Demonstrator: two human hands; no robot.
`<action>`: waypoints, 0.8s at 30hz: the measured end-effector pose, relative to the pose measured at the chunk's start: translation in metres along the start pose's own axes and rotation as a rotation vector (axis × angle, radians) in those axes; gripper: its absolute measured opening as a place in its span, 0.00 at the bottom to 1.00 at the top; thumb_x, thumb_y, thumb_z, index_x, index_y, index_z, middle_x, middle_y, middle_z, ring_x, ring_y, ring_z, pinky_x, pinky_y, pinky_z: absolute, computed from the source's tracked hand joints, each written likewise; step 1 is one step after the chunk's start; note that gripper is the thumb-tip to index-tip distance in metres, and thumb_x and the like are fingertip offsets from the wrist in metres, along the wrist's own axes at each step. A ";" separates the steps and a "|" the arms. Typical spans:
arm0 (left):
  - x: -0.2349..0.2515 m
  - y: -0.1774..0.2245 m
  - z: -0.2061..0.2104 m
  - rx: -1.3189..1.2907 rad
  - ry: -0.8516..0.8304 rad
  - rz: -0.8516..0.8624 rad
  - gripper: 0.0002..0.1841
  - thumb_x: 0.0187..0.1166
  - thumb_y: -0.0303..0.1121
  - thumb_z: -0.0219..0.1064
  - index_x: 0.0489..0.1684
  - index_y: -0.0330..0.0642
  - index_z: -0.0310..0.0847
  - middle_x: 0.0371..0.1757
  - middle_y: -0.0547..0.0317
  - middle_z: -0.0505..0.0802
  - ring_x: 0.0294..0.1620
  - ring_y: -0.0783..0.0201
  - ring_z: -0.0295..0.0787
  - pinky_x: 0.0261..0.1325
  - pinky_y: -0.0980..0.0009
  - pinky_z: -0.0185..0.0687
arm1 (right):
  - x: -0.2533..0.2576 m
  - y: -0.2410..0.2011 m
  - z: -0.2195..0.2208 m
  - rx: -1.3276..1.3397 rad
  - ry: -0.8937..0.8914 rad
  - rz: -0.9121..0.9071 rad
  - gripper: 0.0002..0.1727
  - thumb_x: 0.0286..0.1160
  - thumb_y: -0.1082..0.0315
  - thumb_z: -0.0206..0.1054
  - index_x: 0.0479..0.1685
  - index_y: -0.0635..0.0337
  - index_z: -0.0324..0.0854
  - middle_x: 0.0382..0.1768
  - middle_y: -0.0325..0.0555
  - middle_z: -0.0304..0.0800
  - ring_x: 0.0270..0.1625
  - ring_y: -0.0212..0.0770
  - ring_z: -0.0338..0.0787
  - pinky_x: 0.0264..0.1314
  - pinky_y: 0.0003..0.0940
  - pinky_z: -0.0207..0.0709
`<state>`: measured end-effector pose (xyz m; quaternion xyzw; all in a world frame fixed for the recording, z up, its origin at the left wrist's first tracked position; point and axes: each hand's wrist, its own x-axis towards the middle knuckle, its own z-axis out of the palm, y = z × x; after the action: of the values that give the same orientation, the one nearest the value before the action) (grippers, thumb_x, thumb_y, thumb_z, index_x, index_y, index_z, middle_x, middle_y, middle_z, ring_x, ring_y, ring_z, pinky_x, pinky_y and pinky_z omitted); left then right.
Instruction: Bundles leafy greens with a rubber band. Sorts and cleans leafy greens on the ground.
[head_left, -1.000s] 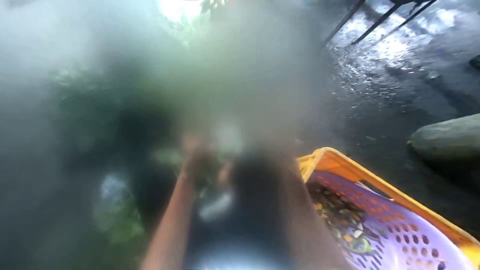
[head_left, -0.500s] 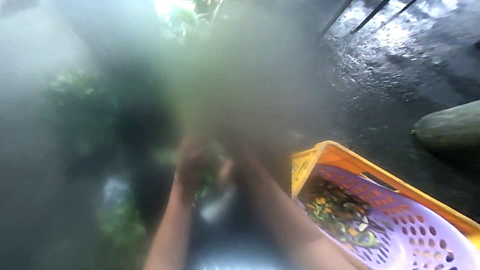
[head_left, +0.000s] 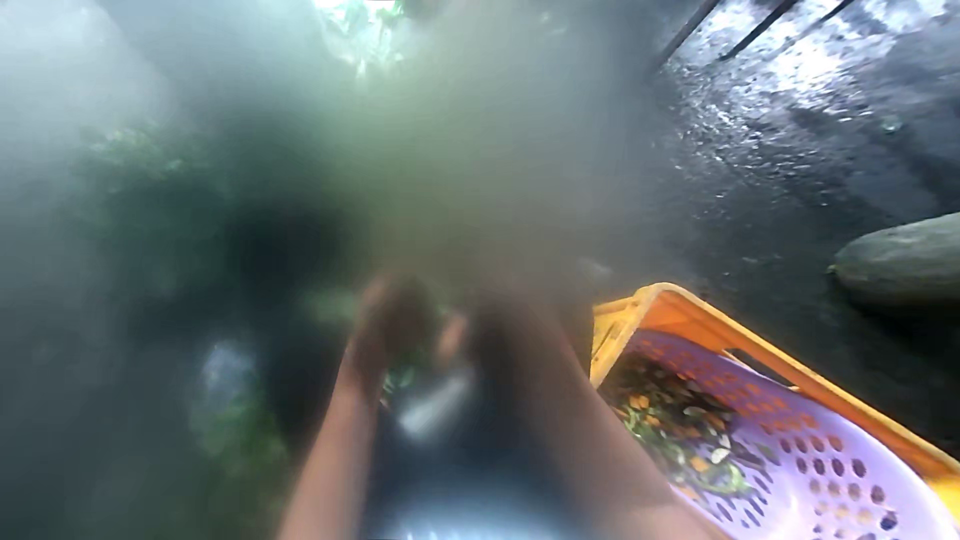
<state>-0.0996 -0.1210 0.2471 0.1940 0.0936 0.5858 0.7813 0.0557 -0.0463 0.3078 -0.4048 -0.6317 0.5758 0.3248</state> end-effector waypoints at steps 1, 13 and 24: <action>0.000 0.001 0.000 0.006 -0.001 -0.001 0.15 0.82 0.47 0.68 0.34 0.46 0.83 0.09 0.72 0.76 0.09 0.78 0.76 0.16 0.85 0.75 | 0.001 0.002 0.001 0.068 -0.011 0.075 0.15 0.81 0.57 0.69 0.59 0.53 0.83 0.29 0.37 0.85 0.18 0.24 0.71 0.17 0.19 0.65; 0.005 0.008 0.012 0.591 0.383 -0.046 0.18 0.94 0.46 0.50 0.39 0.44 0.76 0.13 0.69 0.73 0.07 0.78 0.65 0.11 0.84 0.68 | -0.005 0.006 0.008 0.227 0.060 0.058 0.13 0.87 0.58 0.63 0.61 0.50 0.82 0.40 0.35 0.88 0.34 0.25 0.86 0.32 0.22 0.81; 0.011 -0.012 -0.027 0.781 0.782 0.081 0.13 0.88 0.46 0.63 0.49 0.47 0.82 0.26 0.64 0.86 0.19 0.73 0.80 0.20 0.78 0.78 | -0.008 0.057 0.019 0.481 0.210 0.333 0.09 0.78 0.64 0.71 0.52 0.54 0.85 0.34 0.39 0.90 0.29 0.33 0.87 0.29 0.29 0.83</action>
<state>-0.0960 -0.1085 0.2190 0.2407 0.5795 0.5654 0.5353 0.0504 -0.0622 0.2497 -0.4714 -0.3655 0.7090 0.3761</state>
